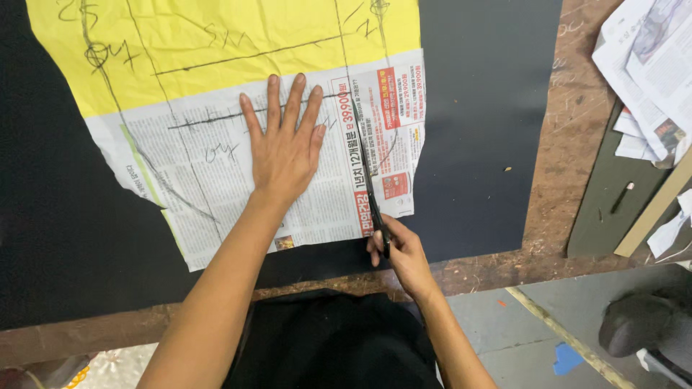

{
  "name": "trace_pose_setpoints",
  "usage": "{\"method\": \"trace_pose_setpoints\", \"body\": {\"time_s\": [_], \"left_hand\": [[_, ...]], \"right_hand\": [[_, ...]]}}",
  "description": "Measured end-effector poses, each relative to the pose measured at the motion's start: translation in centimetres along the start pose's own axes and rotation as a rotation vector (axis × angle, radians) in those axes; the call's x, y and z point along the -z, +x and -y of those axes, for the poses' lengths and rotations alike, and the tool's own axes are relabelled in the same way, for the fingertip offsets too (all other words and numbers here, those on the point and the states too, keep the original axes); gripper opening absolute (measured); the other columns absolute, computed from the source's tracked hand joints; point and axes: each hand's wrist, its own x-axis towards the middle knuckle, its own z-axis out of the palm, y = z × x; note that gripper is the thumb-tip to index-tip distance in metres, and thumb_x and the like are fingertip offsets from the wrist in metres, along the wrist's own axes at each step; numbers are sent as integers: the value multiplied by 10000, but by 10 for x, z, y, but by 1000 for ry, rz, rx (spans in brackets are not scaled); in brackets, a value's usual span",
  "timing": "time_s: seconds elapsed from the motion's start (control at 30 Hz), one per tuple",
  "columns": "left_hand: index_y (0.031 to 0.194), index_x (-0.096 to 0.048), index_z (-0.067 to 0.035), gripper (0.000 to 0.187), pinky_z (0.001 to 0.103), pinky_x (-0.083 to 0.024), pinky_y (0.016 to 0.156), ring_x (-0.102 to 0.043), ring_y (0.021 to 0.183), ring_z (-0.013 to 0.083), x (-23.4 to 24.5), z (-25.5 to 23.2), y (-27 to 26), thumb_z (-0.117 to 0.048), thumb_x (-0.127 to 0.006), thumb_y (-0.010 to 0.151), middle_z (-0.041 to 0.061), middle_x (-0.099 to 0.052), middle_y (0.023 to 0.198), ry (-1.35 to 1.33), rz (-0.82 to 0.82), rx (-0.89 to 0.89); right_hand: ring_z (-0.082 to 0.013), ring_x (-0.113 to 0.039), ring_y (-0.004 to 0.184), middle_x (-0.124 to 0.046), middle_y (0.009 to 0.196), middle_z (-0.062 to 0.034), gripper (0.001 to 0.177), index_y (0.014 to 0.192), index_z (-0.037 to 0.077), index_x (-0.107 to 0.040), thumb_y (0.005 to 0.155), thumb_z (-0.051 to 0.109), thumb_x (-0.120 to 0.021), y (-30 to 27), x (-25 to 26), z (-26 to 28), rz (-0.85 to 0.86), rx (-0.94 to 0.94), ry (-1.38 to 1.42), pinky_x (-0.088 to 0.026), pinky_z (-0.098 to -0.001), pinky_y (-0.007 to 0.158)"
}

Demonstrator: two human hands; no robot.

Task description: The person uses scissors to cut along drawn lines on newspaper and yellow paper placed on a black work surface. They trim the newspaper into strips, then cut a yellow sheet into a curved shape, and finally mark lines on the yellow paper with a pencil.

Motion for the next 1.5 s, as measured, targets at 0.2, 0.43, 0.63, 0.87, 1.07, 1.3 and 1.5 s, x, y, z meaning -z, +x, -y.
{"method": "trace_pose_setpoints", "body": {"time_s": [0.2,0.43,0.63,0.87,1.07,1.3,1.5], "left_hand": [[1610,-440,-127,543,733,-14,1218,-142,1586,383,3,1,-11,-319,-528,1110,97,-320,1702,-20,-7,-11],[1598,-458,-121,540,741,-17,1206,-142,1577,388,2,4,-2,-320,-526,1101,101,-318,1694,-37,-32,-16],[1592,-468,-101,532,739,-23,1206,-163,1578,390,1,3,2,-325,-505,1111,110,-338,1690,-32,-48,-18],[1585,-481,-109,526,720,-34,1226,-188,1581,374,2,3,-6,-330,-530,1110,97,-357,1685,-26,-59,-8],[1573,-489,-121,526,724,-31,1217,-191,1575,377,3,2,-2,-324,-534,1090,98,-370,1673,-39,-34,7],[1558,-503,-146,482,734,13,1214,-172,1589,356,8,4,11,-304,-523,1103,127,-357,1667,-143,-39,56],[1596,-496,-136,465,756,46,1184,-138,1581,414,35,42,103,-289,-517,1157,154,-314,1701,-59,-159,8]], "right_hand": [[-102,-485,601,-578,722,-34,488,1397,-18,-631,999,263,-635,6,-7,6,-52,-29,-129,-369,-250,583],[-85,-570,640,-579,776,4,400,1224,-61,-674,998,268,-651,25,-5,14,-47,18,-91,-472,-255,616],[-29,-496,777,-595,885,67,467,1309,-53,-643,946,236,-693,40,-3,20,-125,31,-196,-423,-211,681],[-50,-514,795,-582,905,42,462,1343,-51,-622,1003,259,-664,45,-11,31,15,107,-9,-447,-228,706],[-46,-467,796,-576,885,49,431,1341,-40,-642,1001,224,-655,55,-13,41,-52,54,-132,-418,-221,709],[-56,-502,879,-602,966,43,474,1359,-36,-632,979,246,-669,65,-17,49,-85,42,-180,-433,-220,787],[-68,-578,1009,-692,1095,13,522,1359,-33,-605,966,307,-654,74,-16,50,-57,77,-152,-468,-227,907]]}}
